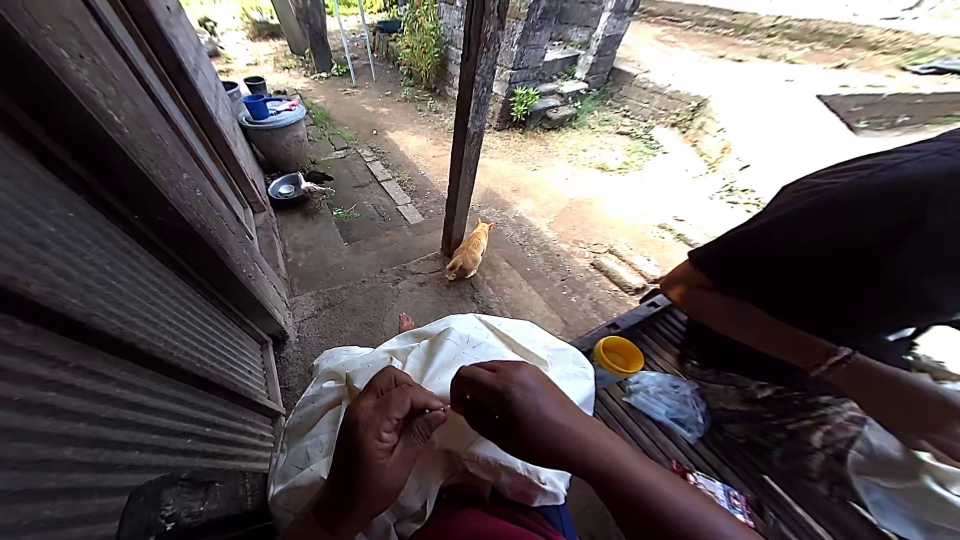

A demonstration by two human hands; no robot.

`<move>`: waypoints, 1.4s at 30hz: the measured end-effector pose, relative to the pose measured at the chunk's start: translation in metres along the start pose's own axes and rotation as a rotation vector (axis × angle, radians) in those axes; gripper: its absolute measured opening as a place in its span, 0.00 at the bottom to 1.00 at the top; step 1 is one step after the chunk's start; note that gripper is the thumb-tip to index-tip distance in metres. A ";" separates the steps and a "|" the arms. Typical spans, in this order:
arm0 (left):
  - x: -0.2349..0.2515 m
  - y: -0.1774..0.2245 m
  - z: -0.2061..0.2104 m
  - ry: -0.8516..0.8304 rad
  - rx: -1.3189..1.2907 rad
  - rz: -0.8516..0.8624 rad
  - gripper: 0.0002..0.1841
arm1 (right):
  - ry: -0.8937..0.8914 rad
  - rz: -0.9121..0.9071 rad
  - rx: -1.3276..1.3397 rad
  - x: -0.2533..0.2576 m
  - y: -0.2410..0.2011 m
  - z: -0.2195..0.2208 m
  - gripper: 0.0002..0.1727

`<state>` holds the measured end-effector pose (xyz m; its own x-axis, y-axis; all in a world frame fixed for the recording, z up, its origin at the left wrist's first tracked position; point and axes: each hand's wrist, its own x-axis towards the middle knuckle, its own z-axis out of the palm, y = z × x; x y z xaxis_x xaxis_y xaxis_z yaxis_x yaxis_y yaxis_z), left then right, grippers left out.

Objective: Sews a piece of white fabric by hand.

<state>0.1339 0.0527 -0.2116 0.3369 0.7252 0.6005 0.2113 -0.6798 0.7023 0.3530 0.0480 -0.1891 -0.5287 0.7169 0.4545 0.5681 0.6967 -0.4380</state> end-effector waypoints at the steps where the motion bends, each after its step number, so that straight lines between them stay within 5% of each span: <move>1: 0.001 -0.002 0.000 0.014 0.016 0.003 0.10 | -0.027 -0.082 0.037 -0.001 0.000 -0.001 0.08; 3: -0.001 -0.002 0.001 -0.016 0.041 0.010 0.13 | -0.014 -0.202 0.119 0.001 -0.004 -0.003 0.09; 6: -0.002 -0.001 0.003 -0.052 0.049 0.031 0.12 | 0.104 -0.018 -0.025 0.004 -0.005 0.000 0.09; 8: 0.000 -0.003 0.002 0.002 0.049 0.032 0.10 | 0.045 0.035 -0.052 0.003 -0.002 0.000 0.08; 12: -0.001 -0.006 0.005 0.007 0.133 0.062 0.12 | 0.044 -0.180 0.068 0.004 -0.007 -0.002 0.09; 16: -0.001 -0.005 0.006 0.043 0.158 0.052 0.07 | 0.053 0.026 -0.071 0.006 -0.003 0.004 0.07; 20: -0.003 -0.009 0.007 0.021 0.152 0.044 0.11 | 0.019 -0.160 0.030 0.005 -0.007 0.000 0.08; 24: -0.002 -0.008 0.006 0.039 0.173 0.048 0.07 | 0.046 0.048 -0.097 0.005 -0.005 0.005 0.08; 28: -0.003 -0.010 0.006 0.019 0.160 0.054 0.11 | 0.030 -0.145 -0.014 0.004 -0.008 0.002 0.09; 32: -0.001 -0.008 0.005 0.049 0.156 0.045 0.06 | 0.045 0.062 -0.113 0.006 -0.007 0.005 0.08; 36: -0.002 -0.010 0.006 0.036 0.147 0.038 0.11 | 0.023 -0.155 0.002 0.005 -0.010 0.002 0.09; 40: -0.001 -0.006 0.006 0.062 0.146 0.044 0.06 | 0.063 0.072 -0.138 0.006 -0.009 0.005 0.09; 42: 0.001 -0.008 0.003 0.090 0.161 0.038 0.08 | 0.023 -0.044 -0.088 0.005 -0.010 0.004 0.09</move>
<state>0.1351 0.0585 -0.2178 0.2659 0.7005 0.6622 0.3462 -0.7105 0.6126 0.3427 0.0449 -0.1859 -0.5403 0.6843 0.4897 0.5986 0.7216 -0.3479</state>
